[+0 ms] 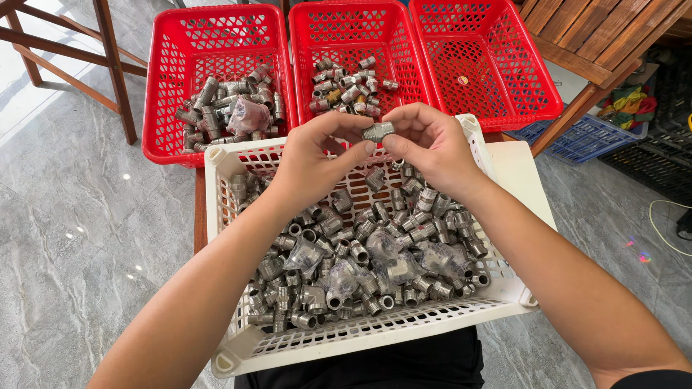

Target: The person picks up metal pipe fittings from a large white basket, holds them with both hands, and returns them to the basket one at a time.

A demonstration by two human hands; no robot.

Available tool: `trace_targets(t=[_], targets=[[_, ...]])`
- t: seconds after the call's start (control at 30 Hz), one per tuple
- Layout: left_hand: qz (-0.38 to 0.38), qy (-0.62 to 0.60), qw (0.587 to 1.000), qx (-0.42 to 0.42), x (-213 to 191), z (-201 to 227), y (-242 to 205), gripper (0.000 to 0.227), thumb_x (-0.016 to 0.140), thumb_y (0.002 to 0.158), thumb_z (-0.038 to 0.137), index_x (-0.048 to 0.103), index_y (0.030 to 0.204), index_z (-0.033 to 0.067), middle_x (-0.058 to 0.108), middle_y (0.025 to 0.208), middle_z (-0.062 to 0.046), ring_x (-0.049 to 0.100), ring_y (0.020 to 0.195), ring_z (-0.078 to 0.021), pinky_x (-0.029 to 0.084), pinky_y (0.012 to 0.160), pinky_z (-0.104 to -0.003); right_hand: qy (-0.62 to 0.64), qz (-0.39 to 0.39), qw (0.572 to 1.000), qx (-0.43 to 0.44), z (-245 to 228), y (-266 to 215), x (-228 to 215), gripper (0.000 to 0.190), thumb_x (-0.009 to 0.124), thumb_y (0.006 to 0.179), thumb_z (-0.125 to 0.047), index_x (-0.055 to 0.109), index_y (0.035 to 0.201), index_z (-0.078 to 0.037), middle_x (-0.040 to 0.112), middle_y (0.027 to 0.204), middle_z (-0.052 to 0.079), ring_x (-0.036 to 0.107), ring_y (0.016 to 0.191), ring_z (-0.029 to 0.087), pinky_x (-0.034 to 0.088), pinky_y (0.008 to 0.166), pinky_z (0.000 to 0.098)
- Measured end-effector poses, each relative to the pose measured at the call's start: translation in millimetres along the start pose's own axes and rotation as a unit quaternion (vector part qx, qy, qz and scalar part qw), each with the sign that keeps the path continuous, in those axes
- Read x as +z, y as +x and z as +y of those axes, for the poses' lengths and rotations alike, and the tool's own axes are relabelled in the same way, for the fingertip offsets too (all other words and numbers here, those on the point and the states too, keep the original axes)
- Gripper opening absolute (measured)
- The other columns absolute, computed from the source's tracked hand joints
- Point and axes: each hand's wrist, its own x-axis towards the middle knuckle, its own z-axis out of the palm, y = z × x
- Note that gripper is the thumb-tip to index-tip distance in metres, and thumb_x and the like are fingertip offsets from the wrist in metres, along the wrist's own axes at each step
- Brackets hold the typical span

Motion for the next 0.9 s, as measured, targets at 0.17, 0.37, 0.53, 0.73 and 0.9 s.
trace_targets(t=[0.17, 0.37, 0.53, 0.73, 0.9], targets=[[-0.027, -0.073, 0.995, -0.064, 7, -12, -3, 0.028, 0.077, 0.094, 0.018, 0.068, 0.116, 0.0048, 0.075, 0.100, -0.012, 0.073, 0.086, -0.0159, 0.062, 0.070, -0.027, -0.020, 0.007, 1.000, -0.006, -10, -3, 5, 0.031, 0.079, 0.092, -0.010, 0.068, 0.120, -0.001, 0.070, 0.094, 0.008, 0.067, 0.088, 0.012, 0.062, 0.076, 0.0275], [-0.060, -0.066, 0.990, -0.111, 7, -10, -3, 0.029, 0.075, 0.093, 0.016, 0.061, 0.116, 0.0043, 0.076, 0.102, -0.017, 0.075, 0.087, -0.0182, 0.064, 0.069, -0.028, -0.070, 0.012, 0.997, -0.005, -4, -3, 5, 0.034, 0.083, 0.088, -0.010, 0.071, 0.119, -0.003, 0.072, 0.095, 0.006, 0.065, 0.086, 0.009, 0.058, 0.073, 0.0215], [-0.064, -0.061, 0.985, -0.147, 8, -3, -3, 0.029, 0.071, 0.095, 0.014, 0.058, 0.120, 0.0065, 0.076, 0.110, -0.017, 0.075, 0.091, -0.0166, 0.065, 0.072, -0.026, -0.115, 0.008, 0.992, -0.052, -11, -4, 7, 0.037, 0.089, 0.080, -0.004, 0.075, 0.114, -0.003, 0.071, 0.097, 0.008, 0.064, 0.082, 0.010, 0.055, 0.069, 0.0212], [-0.053, -0.095, 0.985, -0.135, 9, -1, -2, 0.043, 0.077, 0.091, 0.023, 0.062, 0.124, 0.0018, 0.074, 0.109, -0.019, 0.074, 0.095, -0.0205, 0.066, 0.075, -0.031, -0.146, 0.001, 0.982, -0.120, -17, -3, 10, 0.029, 0.091, 0.079, -0.002, 0.078, 0.106, -0.007, 0.072, 0.102, 0.009, 0.064, 0.081, 0.013, 0.056, 0.068, 0.0242], [-0.006, -0.068, 0.995, -0.068, 6, -5, -4, 0.048, 0.088, 0.082, 0.013, 0.068, 0.125, 0.0048, 0.073, 0.109, -0.015, 0.074, 0.090, -0.0194, 0.066, 0.067, -0.028, -0.058, 0.028, 0.998, -0.017, -7, -2, 2, 0.022, 0.068, 0.095, -0.002, 0.070, 0.116, -0.003, 0.070, 0.096, 0.011, 0.065, 0.079, 0.012, 0.056, 0.067, 0.0239]])
